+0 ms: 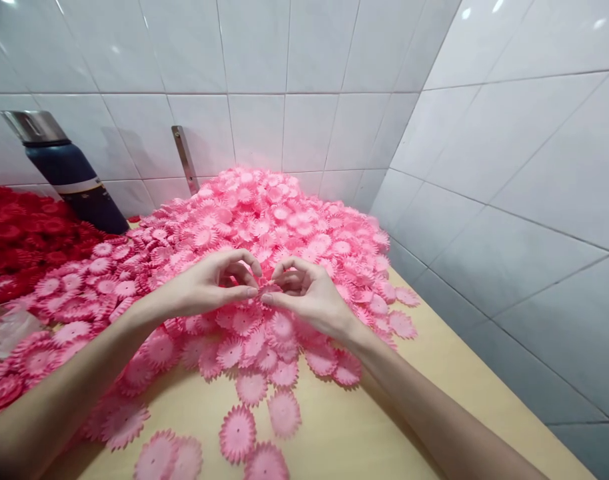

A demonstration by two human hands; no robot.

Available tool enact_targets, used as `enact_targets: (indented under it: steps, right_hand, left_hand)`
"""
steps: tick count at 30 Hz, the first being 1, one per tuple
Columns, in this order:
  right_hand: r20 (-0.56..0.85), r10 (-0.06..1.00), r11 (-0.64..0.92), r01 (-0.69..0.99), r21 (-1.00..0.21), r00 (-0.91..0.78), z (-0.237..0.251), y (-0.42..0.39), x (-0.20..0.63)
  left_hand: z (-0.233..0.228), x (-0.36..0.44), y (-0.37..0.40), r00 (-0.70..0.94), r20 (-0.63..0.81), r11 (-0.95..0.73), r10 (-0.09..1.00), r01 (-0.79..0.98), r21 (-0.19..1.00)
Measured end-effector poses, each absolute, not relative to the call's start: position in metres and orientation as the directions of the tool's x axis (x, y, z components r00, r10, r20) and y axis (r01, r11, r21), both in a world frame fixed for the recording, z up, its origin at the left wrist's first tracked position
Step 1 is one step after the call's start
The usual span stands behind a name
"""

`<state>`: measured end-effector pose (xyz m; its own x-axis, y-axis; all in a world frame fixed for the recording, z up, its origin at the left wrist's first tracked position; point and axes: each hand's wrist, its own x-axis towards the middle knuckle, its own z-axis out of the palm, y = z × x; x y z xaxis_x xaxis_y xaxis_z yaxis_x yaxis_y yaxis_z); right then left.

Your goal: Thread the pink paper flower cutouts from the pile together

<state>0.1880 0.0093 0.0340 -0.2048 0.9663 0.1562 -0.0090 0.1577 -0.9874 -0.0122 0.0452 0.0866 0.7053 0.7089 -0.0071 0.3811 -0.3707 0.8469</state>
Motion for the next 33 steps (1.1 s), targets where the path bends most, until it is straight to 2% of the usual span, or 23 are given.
enact_targets:
  steps: [5,10,13,18,25,33]
  right_hand:
    - [0.198,0.964,0.216,0.091,-0.972,-0.179,0.034,0.006,0.184]
    - [0.272,0.943,0.294,0.097,-0.951,-0.193,0.034,0.004,0.180]
    - [0.266,0.937,0.290,0.079,-0.954,-0.224,0.032,0.003,0.181]
    - [0.295,0.930,0.322,0.094,-0.942,-0.220,0.030,0.002,0.178]
    - [0.313,0.944,0.323,0.106,-0.940,-0.104,0.029,0.003,0.175]
    - [0.287,0.940,0.308,0.097,-0.946,-0.186,0.024,0.003,0.178]
  left_hand:
    - [0.092,-0.011,0.040,0.713,-0.014,-0.430,0.701,0.439,0.789]
    - [0.096,-0.012,0.039,0.746,-0.026,-0.427,0.665,0.409,0.806]
    - [0.096,-0.013,0.040,0.740,-0.031,-0.423,0.672,0.418,0.804]
    - [0.094,-0.015,0.043,0.783,0.003,-0.454,0.622,0.357,0.816]
    - [0.093,-0.011,0.039,0.773,-0.034,-0.439,0.633,0.395,0.807]
    - [0.090,-0.008,0.040,0.757,-0.022,-0.447,0.654,0.410,0.795]
